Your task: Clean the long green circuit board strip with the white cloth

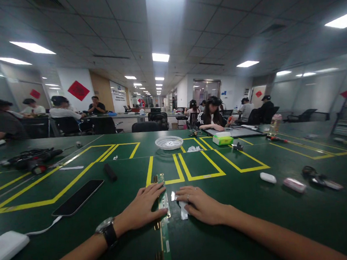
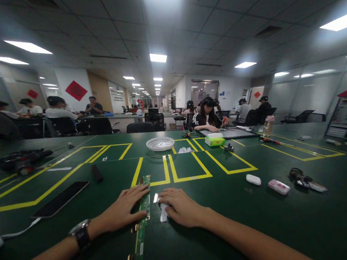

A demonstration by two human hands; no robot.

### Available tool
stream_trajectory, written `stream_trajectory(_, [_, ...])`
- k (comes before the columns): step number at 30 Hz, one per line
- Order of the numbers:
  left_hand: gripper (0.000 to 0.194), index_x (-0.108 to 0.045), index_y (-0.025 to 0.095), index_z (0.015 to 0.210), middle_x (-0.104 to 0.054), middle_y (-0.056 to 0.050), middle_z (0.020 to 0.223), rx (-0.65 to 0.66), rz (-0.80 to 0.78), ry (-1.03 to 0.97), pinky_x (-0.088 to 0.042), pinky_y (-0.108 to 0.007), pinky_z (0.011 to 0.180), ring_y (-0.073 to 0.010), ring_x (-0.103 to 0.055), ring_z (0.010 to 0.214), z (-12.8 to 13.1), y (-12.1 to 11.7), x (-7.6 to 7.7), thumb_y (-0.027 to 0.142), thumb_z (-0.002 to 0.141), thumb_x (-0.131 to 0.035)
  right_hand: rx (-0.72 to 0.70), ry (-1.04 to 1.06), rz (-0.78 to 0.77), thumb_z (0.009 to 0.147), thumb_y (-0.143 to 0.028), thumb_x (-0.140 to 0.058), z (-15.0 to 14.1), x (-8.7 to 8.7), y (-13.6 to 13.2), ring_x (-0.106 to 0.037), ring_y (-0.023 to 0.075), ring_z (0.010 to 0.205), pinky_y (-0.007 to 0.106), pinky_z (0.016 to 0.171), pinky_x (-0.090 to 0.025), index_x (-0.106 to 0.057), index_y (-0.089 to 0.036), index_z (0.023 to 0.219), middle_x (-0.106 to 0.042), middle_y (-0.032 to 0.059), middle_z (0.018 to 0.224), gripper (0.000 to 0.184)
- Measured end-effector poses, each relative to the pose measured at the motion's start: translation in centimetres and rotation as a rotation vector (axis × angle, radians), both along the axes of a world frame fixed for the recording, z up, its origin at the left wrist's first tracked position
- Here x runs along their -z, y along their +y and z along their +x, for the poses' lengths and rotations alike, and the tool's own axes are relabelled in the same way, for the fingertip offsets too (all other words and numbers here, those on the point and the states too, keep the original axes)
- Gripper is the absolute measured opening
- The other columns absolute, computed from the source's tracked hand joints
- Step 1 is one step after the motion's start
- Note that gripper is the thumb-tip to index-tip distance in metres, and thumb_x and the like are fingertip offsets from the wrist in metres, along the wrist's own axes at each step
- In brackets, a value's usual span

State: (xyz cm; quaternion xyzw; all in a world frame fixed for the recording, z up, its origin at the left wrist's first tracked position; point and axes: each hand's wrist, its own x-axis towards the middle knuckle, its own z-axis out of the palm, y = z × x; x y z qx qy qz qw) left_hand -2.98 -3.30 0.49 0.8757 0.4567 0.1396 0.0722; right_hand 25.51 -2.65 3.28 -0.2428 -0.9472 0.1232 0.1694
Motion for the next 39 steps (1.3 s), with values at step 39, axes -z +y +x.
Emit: stream_trajectory(39, [0.075, -0.033, 0.027, 0.153, -0.030, -0.007, 0.159, -0.014, 0.016, 0.037, -0.024, -0.049, 0.113, -0.0318, -0.029, 0.143, 0.3, -0.3, -0.5, 0.070, 0.092, -0.043, 0.014, -0.087, 0.017, 0.100, -0.028, -0.041, -1.0, 0.2, -0.6, -0.034, 0.0262, 0.141, 0.046, 0.116, -0.027, -0.045, -0.020, 0.145, -0.046, 0.0087, 0.150, 0.045])
